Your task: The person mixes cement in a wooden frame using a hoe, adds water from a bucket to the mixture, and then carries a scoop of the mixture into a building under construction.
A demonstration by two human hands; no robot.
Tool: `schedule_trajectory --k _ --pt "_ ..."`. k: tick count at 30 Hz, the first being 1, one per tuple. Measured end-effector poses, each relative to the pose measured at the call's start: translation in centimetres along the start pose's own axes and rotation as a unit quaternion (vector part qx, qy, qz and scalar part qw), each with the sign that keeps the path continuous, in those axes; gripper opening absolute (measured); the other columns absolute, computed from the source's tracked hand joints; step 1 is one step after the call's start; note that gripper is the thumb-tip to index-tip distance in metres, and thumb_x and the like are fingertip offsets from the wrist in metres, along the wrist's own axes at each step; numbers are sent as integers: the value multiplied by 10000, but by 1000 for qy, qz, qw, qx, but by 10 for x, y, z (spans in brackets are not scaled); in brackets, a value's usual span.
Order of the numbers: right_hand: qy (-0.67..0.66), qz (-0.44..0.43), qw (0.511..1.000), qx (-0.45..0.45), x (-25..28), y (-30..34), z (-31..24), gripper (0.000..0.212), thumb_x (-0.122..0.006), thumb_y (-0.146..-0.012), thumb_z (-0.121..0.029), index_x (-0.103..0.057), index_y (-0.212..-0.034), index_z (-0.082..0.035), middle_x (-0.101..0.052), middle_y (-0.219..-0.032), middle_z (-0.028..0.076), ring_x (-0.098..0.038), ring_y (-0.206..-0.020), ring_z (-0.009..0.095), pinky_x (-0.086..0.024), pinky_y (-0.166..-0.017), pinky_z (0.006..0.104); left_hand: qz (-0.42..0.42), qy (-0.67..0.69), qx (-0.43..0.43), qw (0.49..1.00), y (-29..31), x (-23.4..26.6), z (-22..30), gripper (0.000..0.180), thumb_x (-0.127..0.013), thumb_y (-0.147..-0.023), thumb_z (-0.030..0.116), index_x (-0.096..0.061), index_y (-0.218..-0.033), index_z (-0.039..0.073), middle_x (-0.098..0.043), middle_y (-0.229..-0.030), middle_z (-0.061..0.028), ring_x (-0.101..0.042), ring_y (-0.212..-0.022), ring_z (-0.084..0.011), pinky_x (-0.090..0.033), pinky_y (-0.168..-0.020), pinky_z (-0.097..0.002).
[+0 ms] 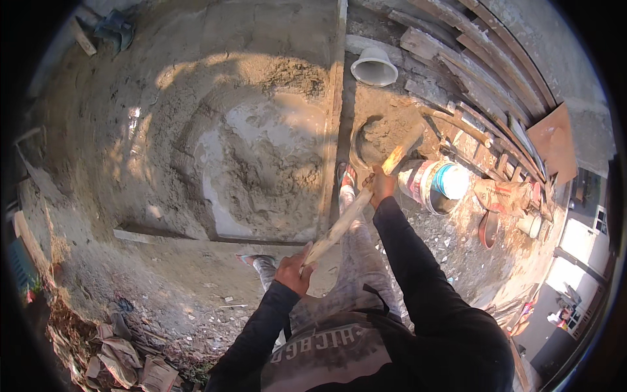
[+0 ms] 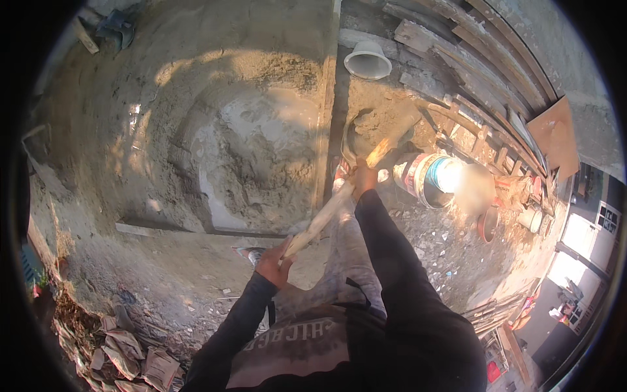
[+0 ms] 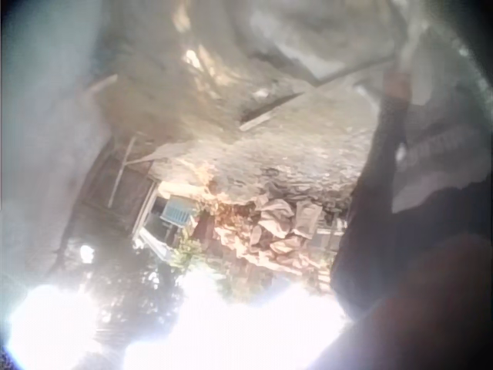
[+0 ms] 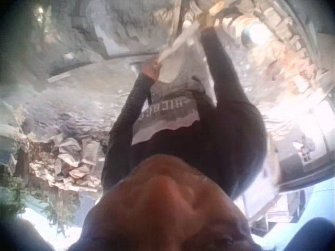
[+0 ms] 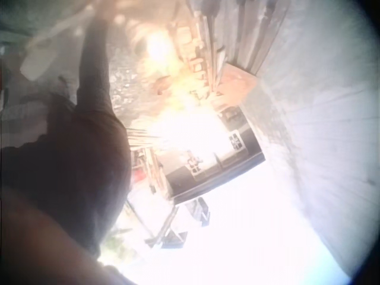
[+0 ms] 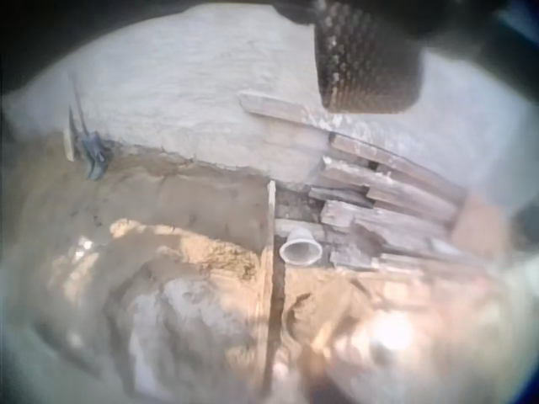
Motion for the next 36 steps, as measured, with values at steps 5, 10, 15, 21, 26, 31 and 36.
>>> schedule_trajectory --k 5,10,15,21,26,31,36 --pt "-46 0 999 10 -3 -29 29 126 -621 -866 -76 -495 -878 -67 -486 -625 35 -488 -489 159 -443 -450 324 12 -171 88 981 -41 -38 -91 500 -651 -853 295 -547 -1332 192 -673 -1108 -134 -623 -945 -374 -482 -843 -458" --pt "-50 8 997 62 -17 7 22 152 -628 -856 -45 -490 -916 -69 -491 -624 33 -514 -504 157 -475 -463 325 -11 -195 85 977 -60 -34 -87 375 -671 -830 295 -590 -1149 115 -674 -1009 -195 -628 -892 -408 -497 -800 -492" --pt "139 -101 982 83 -37 70 45 351 -715 -839 -227 -486 -1031 -42 -583 -811 72 -574 -610 185 -520 -542 348 -30 -89 141 986 7 -22 -49 404 -724 -778 329 -544 -982 30 -650 -858 -262 -633 -832 -440 -505 -723 -501" --pt "529 -221 783 242 0 83 82 470 -626 -861 -400 -562 -1143 -29 -609 -1096 205 -596 -1013 373 -467 -892 418 109 -136 222 959 36 -12 -89 490 -760 -746 380 -545 -969 -1 -649 -849 -270 -632 -842 -459 -504 -740 -493" --pt "587 -90 728 344 178 -25 104 251 -571 -857 -258 -628 -928 -24 -619 -1030 213 -567 -1031 373 -437 -935 447 46 -141 361 921 -83 5 -173 480 -728 -801 395 -627 -880 -67 -667 -850 -271 -663 -876 -416 -516 -738 -465" --pt "626 108 770 63 325 -90 39 259 -548 -875 -269 -642 -857 -28 -639 -1002 190 -577 -1010 398 -449 -930 459 -10 -544 334 770 -141 16 -91 685 -739 -753 380 -512 -1321 74 -549 -1297 -136 -501 -1218 -318 -399 -993 -469" --pt "693 -16 720 -10 383 -138 -15 328 -632 -869 -255 -638 -1021 36 -615 -1113 228 -583 -1093 386 -480 -917 467 -21 -541 100 835 -249 -23 -8 630 -758 -727 273 -524 -1280 84 -501 -1319 -137 -446 -1221 -346 -365 -1016 -474"
Point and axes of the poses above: each hand's wrist, its own y-axis away from the middle knuckle, its own x-axis out of the back of the hand, z = x × y, the point moved 1 cm from there along -y, towards the middle knuckle
